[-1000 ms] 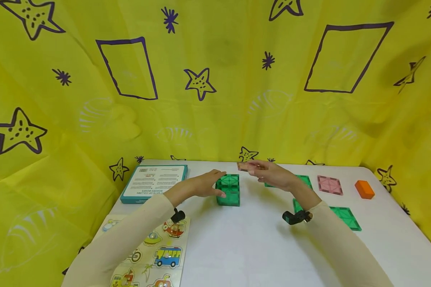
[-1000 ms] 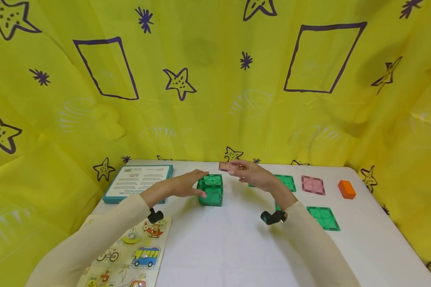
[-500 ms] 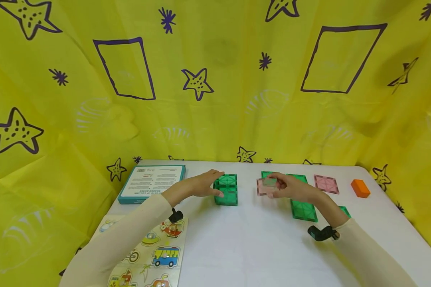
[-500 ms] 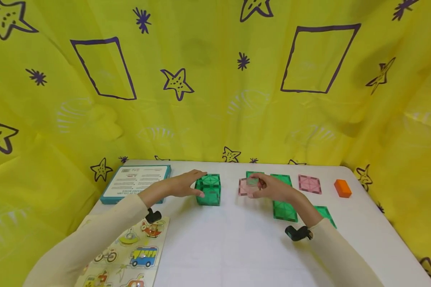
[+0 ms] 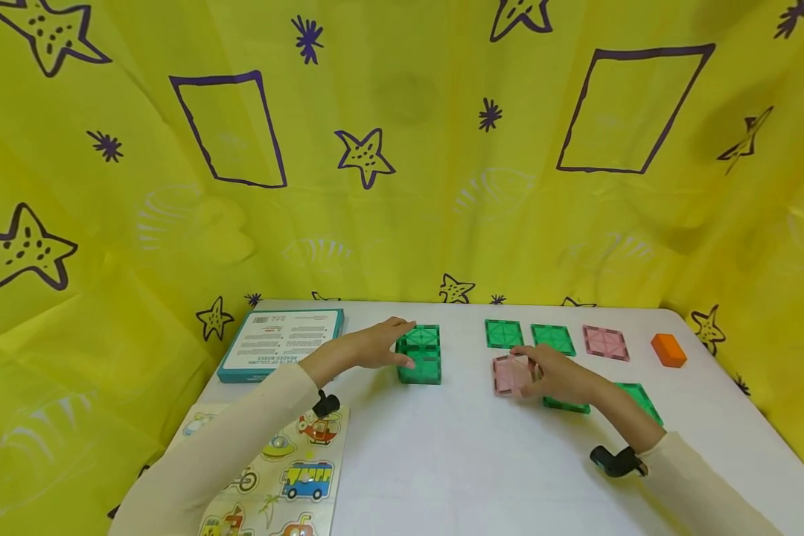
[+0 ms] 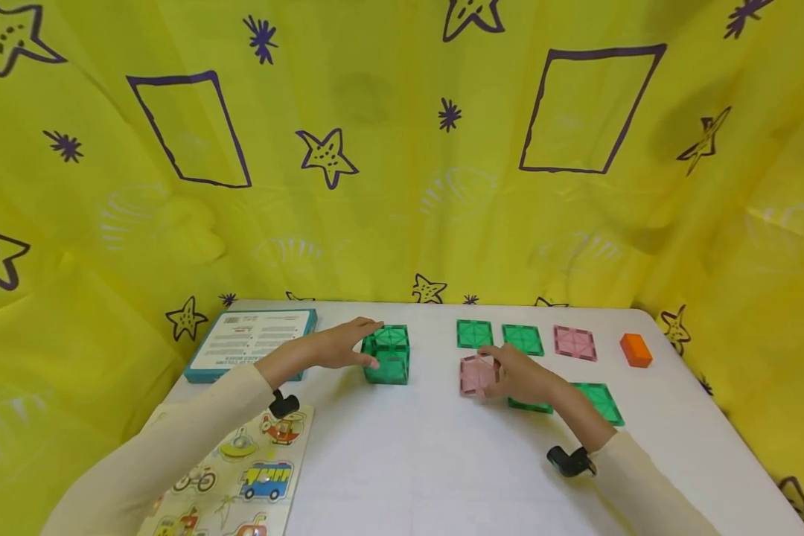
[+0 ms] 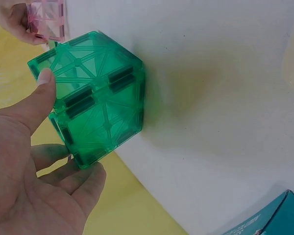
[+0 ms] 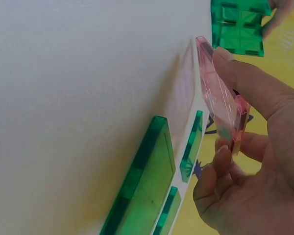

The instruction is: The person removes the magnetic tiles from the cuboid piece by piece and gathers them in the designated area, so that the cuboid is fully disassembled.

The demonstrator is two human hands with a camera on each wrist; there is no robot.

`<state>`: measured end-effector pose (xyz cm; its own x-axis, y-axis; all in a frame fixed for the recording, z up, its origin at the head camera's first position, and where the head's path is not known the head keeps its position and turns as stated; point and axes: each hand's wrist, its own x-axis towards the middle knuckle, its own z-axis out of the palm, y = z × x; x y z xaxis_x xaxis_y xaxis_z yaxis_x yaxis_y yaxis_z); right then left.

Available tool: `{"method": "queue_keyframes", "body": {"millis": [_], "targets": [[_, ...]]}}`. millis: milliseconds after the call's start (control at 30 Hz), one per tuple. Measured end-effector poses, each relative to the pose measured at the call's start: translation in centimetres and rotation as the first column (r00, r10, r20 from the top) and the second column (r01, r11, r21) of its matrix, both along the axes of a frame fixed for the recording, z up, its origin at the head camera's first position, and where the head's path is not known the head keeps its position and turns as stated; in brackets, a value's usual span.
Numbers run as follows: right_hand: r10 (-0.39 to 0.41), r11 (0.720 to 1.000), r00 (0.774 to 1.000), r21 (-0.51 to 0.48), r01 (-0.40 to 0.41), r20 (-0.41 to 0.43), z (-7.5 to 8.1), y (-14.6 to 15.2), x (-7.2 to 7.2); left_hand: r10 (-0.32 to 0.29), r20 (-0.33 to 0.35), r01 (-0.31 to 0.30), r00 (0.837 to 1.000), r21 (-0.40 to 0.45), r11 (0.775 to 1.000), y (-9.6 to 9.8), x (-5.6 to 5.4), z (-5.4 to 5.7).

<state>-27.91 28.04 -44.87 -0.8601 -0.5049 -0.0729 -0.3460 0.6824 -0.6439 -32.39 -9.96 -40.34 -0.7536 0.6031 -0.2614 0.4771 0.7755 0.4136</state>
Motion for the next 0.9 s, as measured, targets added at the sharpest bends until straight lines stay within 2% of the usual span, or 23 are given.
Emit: {"method": "queue_keyframes", "body": {"millis": [233,467,700,900], "targets": [[-0.039,0.999,0.999,-0.003,0.039,0.002,-0.1,-0.5,0.6,0.001,-0.001,-0.001,1.000,0.001,1.000,0.1,0.1,0.2],[-0.018,0.998,0.994,0.063,0.025,-0.108,-0.6,-0.8,0.4,0.017,-0.006,-0.017,1.000,0.012,1.000,0.0,0.1,-0.2],[-0.026,0.994,0.983,0.096,0.044,-0.180,-1.1,-1.3,-0.1,0.028,-0.007,-0.028,1.000,0.040,0.999,-0.1,0.1,-0.2],[-0.023,0.987,0.980,0.151,0.054,-0.199,-1.5,-1.5,-0.2,0.006,-0.011,-0.006,1.000,0.029,1.000,-0.1,0.4,0.1]]}}
